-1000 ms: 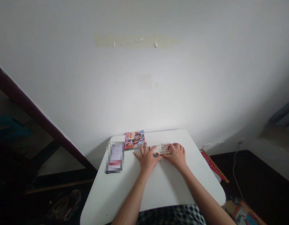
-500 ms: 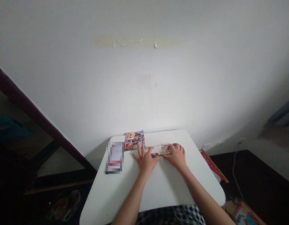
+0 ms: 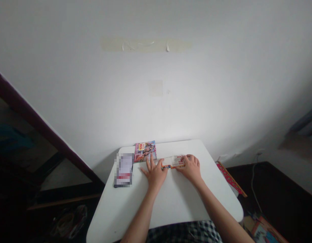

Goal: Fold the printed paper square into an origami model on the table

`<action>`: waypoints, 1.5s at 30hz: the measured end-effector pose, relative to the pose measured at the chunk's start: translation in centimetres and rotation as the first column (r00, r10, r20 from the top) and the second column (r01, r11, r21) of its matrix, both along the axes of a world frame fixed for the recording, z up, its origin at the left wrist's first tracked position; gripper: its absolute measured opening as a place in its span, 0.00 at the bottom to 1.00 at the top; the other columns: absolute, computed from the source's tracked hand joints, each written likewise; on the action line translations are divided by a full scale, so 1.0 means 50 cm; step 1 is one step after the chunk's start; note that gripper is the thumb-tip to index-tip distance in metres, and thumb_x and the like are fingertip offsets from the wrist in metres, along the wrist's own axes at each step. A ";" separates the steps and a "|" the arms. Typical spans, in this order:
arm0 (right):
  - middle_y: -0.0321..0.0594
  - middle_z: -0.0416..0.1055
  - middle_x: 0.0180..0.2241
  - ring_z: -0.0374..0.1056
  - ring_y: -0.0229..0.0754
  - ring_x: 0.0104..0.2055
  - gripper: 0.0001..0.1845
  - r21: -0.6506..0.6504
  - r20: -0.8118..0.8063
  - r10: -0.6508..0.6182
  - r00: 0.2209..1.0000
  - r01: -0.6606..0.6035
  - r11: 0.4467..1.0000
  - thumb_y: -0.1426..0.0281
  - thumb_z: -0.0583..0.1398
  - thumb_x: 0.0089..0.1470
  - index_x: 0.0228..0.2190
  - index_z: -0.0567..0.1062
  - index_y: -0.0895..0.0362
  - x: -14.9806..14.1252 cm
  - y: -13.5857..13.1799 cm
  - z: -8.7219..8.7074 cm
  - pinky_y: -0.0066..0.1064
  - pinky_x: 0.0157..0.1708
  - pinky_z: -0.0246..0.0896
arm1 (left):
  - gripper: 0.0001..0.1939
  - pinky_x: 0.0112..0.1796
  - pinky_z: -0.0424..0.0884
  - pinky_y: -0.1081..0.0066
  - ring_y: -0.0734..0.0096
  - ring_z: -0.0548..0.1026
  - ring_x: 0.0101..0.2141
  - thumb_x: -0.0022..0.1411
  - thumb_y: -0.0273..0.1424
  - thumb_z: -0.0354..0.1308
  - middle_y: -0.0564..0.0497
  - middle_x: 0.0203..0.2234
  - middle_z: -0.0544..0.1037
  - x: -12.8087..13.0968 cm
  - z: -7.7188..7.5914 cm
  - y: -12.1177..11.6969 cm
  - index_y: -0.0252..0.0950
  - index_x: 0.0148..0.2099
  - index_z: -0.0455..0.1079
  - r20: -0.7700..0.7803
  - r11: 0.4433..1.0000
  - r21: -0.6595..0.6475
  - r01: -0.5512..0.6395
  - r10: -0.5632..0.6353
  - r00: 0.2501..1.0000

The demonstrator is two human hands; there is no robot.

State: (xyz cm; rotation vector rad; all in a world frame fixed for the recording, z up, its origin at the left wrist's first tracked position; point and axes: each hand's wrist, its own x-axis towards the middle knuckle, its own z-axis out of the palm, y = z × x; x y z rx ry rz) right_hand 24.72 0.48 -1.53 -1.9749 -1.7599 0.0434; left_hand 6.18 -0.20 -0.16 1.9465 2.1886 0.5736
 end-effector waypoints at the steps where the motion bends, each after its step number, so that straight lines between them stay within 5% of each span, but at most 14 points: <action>1: 0.44 0.65 0.50 0.59 0.53 0.55 0.26 -0.002 -0.001 0.001 1.000 -0.001 1.000 0.52 0.68 0.43 0.43 0.74 0.49 0.000 0.000 0.000 0.47 0.59 0.47 | 0.24 0.59 0.37 0.26 0.45 0.38 0.70 0.59 0.41 0.59 0.53 0.72 0.45 -0.004 -0.002 0.001 0.58 0.58 0.70 -0.005 1.000 -0.003 0.000 0.000 1.000; 19: 0.43 0.65 0.50 0.59 0.52 0.55 0.26 0.001 -0.006 0.005 1.000 -0.005 1.000 0.51 0.68 0.43 0.42 0.74 0.49 0.001 0.000 -0.002 0.46 0.58 0.48 | 0.24 0.59 0.36 0.26 0.45 0.36 0.71 0.61 0.46 0.56 0.57 0.72 0.47 -0.036 0.001 0.007 0.67 0.59 0.66 -0.043 0.996 -0.082 0.034 -0.038 0.998; 34: 0.44 0.65 0.51 0.58 0.53 0.56 0.23 0.050 0.037 0.018 0.999 -0.020 0.999 0.50 0.63 0.49 0.43 0.73 0.49 -0.006 -0.016 -0.001 0.50 0.62 0.44 | 0.26 0.62 0.34 0.32 0.49 0.43 0.70 0.63 0.40 0.54 0.53 0.71 0.52 -0.024 -0.001 -0.013 0.61 0.62 0.65 -0.088 0.998 -0.014 0.056 -0.057 0.994; 45: 0.47 0.66 0.52 0.56 0.56 0.59 0.30 0.038 0.057 -0.008 0.998 0.005 0.999 0.44 0.62 0.47 0.44 0.72 0.51 -0.016 -0.017 -0.005 0.52 0.64 0.39 | 0.26 0.60 0.35 0.28 0.44 0.46 0.69 0.61 0.50 0.55 0.52 0.69 0.56 -0.022 -0.013 -0.007 0.60 0.61 0.67 -0.106 0.996 0.037 0.083 -0.079 0.991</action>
